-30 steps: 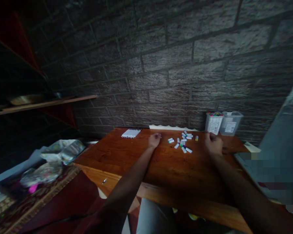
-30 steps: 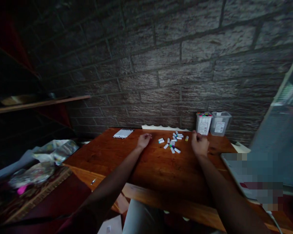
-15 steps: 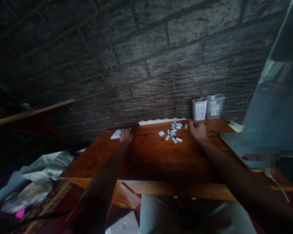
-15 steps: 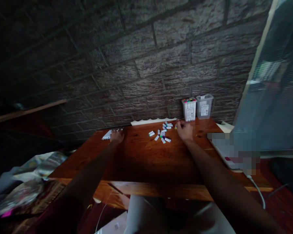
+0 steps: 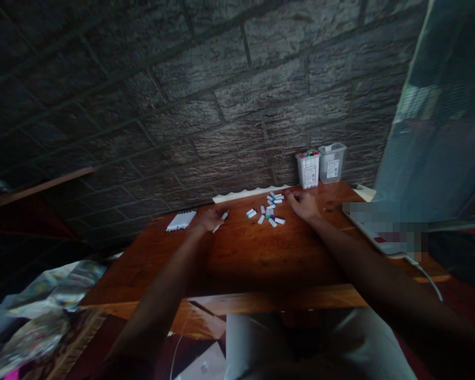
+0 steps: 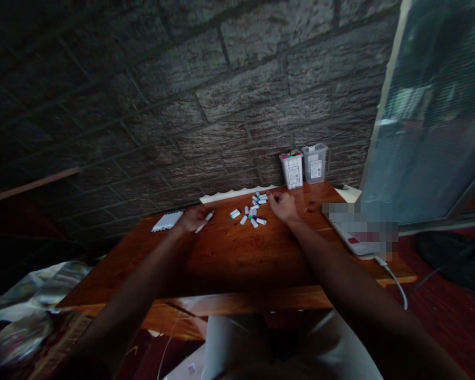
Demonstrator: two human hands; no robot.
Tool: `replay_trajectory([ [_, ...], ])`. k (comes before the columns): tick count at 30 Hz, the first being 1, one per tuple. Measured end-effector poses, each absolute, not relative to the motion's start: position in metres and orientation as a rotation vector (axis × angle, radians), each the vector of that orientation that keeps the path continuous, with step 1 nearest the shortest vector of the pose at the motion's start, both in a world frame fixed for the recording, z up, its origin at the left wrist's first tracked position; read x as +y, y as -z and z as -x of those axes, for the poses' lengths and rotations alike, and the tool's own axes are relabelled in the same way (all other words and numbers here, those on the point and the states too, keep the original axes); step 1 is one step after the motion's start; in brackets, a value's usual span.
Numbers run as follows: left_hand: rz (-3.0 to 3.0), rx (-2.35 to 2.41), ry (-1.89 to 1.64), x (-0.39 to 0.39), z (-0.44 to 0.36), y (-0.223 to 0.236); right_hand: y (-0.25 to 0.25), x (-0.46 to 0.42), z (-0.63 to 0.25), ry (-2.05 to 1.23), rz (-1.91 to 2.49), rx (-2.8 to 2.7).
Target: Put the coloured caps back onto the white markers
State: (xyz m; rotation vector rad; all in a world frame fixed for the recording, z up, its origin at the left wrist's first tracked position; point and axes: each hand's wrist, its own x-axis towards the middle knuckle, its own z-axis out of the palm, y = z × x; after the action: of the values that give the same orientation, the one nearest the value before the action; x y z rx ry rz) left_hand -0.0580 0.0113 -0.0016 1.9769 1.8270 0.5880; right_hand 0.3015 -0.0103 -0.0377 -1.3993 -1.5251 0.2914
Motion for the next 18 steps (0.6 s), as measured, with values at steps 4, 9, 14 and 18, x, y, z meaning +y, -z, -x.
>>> replay_trajectory([
  [4, -1.538, 1.094, -0.93, -0.01, 0.017, -0.01, 0.038, -0.011, -0.301, -0.35, 1.428, -1.593],
  [9, -1.044, 0.693, -1.267, -0.033, -0.019, -0.002, 0.042, -0.009, -0.302, -0.405, 1.474, -1.717],
  [14, -0.961, 0.639, -1.317, -0.041, -0.022, 0.013, 0.043, -0.014, -0.299, -0.525, 1.389, -2.005],
  [18, -0.96, 0.643, -1.266, -0.041, -0.018, 0.017, 0.042, -0.018, -0.297, -0.689, 1.259, -2.103],
])
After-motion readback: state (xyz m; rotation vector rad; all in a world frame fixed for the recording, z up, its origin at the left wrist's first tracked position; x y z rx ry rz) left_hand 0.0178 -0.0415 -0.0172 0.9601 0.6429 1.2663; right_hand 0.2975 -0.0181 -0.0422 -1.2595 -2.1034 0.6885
